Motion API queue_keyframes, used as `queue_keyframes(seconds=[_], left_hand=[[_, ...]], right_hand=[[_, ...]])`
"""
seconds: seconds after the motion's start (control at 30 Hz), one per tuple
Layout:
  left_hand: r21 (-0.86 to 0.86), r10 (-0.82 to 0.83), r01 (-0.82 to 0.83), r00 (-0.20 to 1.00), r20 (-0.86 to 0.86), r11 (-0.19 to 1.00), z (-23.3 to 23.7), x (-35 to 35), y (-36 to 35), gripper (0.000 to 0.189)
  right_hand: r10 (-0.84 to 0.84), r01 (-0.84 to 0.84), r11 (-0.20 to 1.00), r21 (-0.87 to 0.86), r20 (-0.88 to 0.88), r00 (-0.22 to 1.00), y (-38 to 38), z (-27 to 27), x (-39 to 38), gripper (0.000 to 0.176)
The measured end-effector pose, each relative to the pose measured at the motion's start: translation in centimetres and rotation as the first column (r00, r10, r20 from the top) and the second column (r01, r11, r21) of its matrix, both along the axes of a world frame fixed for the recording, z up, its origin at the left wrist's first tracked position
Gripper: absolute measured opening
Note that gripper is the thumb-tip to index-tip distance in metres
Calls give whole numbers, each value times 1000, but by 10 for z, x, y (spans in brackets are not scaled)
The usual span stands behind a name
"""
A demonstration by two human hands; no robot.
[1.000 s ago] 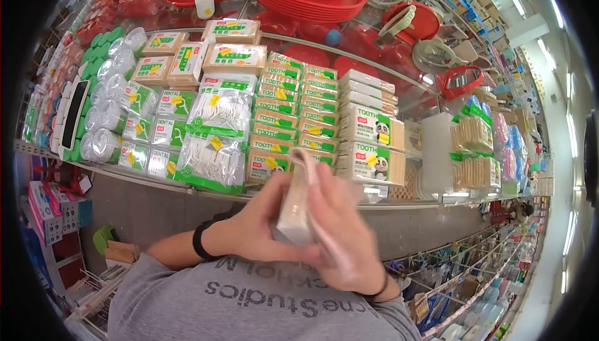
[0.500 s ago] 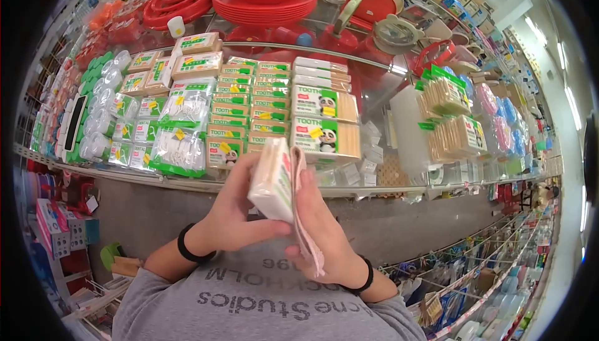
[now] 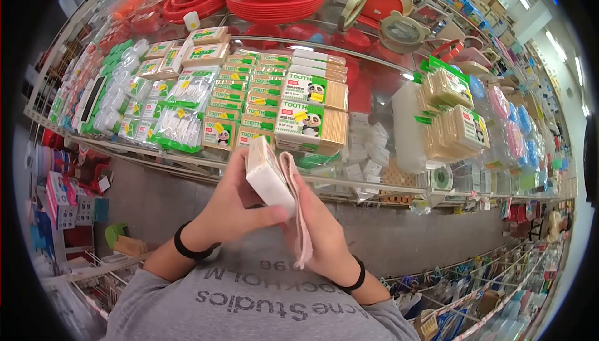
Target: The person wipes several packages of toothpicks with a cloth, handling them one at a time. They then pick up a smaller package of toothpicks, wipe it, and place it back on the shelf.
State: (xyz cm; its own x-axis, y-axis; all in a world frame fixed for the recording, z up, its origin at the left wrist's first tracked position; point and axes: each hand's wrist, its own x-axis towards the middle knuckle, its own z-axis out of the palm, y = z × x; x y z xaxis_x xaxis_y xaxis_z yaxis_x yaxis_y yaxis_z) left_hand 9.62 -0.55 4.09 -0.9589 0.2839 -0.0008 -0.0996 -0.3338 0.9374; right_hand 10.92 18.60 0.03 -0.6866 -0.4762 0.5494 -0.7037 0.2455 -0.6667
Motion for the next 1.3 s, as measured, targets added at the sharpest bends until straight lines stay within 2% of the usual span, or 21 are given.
queue_keyframes(seconds=[0.07, 0.1, 0.17, 0.2, 0.23, 0.3, 0.33, 0.37, 0.43, 0.47, 0.5, 0.57, 0.6, 0.7, 0.87, 0.93, 1.07, 1.13, 1.17, 1.23, 1.3], left_hand=[[-4, 16, -17, 996, -91, 1000, 0, -2, -2, 75], [-3, 23, -23, 995, -96, 1000, -5, -5, -7, 75], [-65, -124, 108, 917, -378, 992, -21, -12, -25, 73], [-123, -145, 100, 881, -451, 987, -21, -17, -32, 81], [-115, -147, 105, 878, -456, 988, -17, -20, -32, 81], [-38, -127, 122, 959, -255, 992, -5, -19, -32, 94], [-27, -162, 159, 971, -178, 987, -4, -17, -33, 101], [-19, -163, 162, 969, -186, 987, -7, -24, -32, 101], [-58, -295, 303, 839, -457, 951, -13, -38, -30, 100], [5, -161, 178, 901, -402, 984, -11, -34, -21, 93], [9, -154, 173, 900, -407, 985, -13, -36, -24, 93], [-71, -166, 151, 914, -370, 986, -20, -37, -31, 99], [-138, -188, 136, 842, -506, 981, -22, -46, -31, 95], [-291, -217, 38, 757, -616, 956, -17, -49, -29, 95], [-246, -192, 12, 664, -723, 969, -24, -62, -19, 116], [200, -179, 255, 925, -335, 946, -29, -57, -7, 127], [132, -269, 333, 895, -356, 934, -37, -68, -13, 141], [-40, -178, 190, 795, -580, 981, -46, -79, -15, 128], [-36, -176, 190, 800, -574, 981, -46, -84, -19, 128], [-132, -138, 67, 737, -662, 989, -46, -91, -26, 107], [-70, -76, 43, 803, -591, 997, -42, -86, -26, 94]], right_hand=[[-45, 67, 991, -118, 178, 983, 7, 6, 5, 75], [-39, 60, 991, -117, 174, 984, 12, 11, 1, 75], [-75, 130, 980, -153, 320, 944, 28, 24, -8, 68], [115, 142, 908, -395, 558, 822, 31, 22, -13, 59], [105, 145, 910, -387, 556, 825, 36, 24, -21, 59], [340, -147, 911, -386, 496, 799, 44, 30, -34, 52], [438, -168, 868, -468, 557, 706, 37, 38, -35, 52], [430, -169, 872, -459, 556, 711, 34, 44, -37, 52], [443, -164, 891, -423, 729, 522, 29, 52, -42, 52], [407, -145, 905, -400, 714, 570, 26, 49, -43, 51], [407, -151, 906, -396, 713, 570, 22, 48, -46, 51], [220, -131, 974, -184, 639, 737, 13, 46, -50, 48], [190, -137, 981, -134, 600, 777, 10, 41, -49, 47], [163, -119, 986, -114, 586, 794, 0, 47, -48, 46], [170, -68, 980, -184, 616, 769, -7, 51, -48, 51], [164, -37, 967, -253, 502, 849, -12, 46, -48, 53], [62, 49, 968, -248, 420, 906, -20, 34, -45, 53], [10, 84, 981, -176, 479, 878, -20, 39, -47, 53], [-43, 117, 988, -105, 534, 845, -21, 41, -48, 54], [-50, 99, 992, -75, 491, 870, -24, 37, -55, 54], [-46, 138, 985, -99, 628, 777, -29, 37, -55, 55]])
